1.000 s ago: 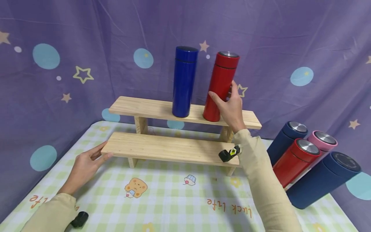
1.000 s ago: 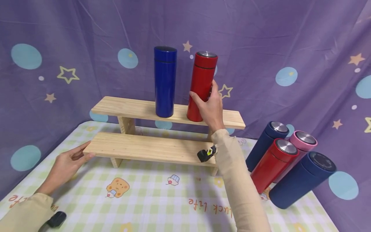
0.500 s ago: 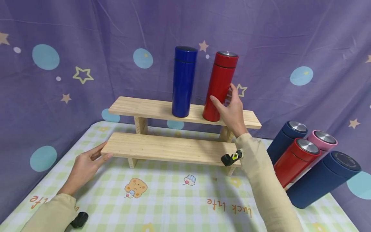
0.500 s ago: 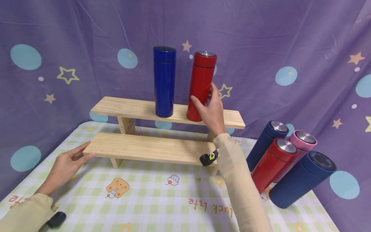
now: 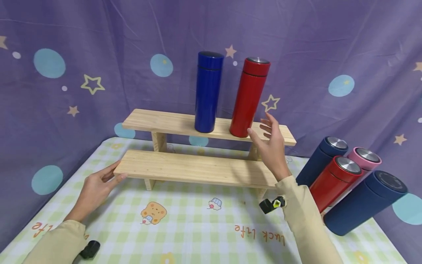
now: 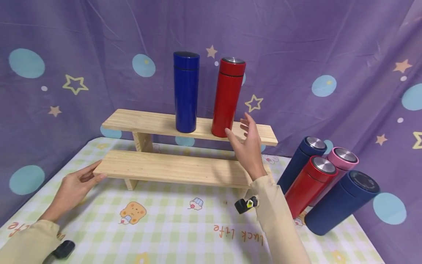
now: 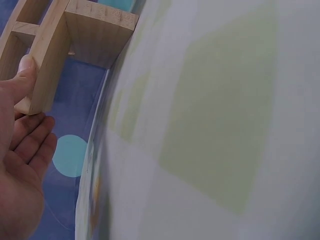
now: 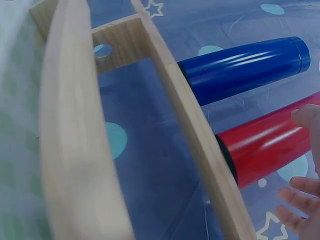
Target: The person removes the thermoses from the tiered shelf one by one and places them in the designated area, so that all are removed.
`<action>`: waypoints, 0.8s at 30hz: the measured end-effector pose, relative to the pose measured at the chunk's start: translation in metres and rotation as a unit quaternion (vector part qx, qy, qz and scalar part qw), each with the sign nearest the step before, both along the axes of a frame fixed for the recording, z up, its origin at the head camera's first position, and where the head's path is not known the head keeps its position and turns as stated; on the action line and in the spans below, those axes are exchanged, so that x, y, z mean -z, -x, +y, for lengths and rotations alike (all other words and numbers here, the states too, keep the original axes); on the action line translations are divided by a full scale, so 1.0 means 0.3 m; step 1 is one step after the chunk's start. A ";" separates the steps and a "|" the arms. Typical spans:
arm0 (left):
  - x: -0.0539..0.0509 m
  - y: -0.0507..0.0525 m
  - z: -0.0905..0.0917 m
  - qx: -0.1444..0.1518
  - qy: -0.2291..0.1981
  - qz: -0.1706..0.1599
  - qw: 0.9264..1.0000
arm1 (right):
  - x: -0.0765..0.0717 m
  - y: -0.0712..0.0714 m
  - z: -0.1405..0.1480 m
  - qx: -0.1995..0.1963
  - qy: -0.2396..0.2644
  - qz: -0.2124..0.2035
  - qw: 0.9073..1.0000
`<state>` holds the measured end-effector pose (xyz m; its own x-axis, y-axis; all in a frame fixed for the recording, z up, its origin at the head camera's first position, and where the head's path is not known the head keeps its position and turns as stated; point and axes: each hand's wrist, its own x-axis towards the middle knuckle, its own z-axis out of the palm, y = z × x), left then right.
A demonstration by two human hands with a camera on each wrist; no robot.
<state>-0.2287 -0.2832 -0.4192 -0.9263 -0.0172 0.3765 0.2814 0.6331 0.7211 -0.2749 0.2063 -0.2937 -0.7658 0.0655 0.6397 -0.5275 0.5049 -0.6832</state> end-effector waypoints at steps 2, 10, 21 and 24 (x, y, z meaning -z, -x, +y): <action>0.000 -0.001 0.000 0.000 0.000 0.000 1.000 | 0.020 -0.020 0.008 -0.003 -0.006 0.011 1.000; 0.001 -0.006 -0.001 0.001 -0.001 -0.003 1.000 | 0.098 -0.099 0.054 0.008 -0.032 0.046 0.998; -0.004 -0.001 0.002 0.005 -0.005 -0.005 1.000 | 0.213 -0.229 0.136 0.052 -0.057 0.049 0.996; -0.006 0.000 0.004 0.003 -0.007 -0.008 1.000 | 0.248 -0.268 0.155 0.057 -0.051 0.043 0.996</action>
<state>-0.2286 -0.2821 -0.4174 -0.9320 -0.0167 0.3621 0.2738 0.6220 0.7336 -0.1944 0.2530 -0.3682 -0.6986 0.0803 0.7110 -0.5176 0.6294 -0.5796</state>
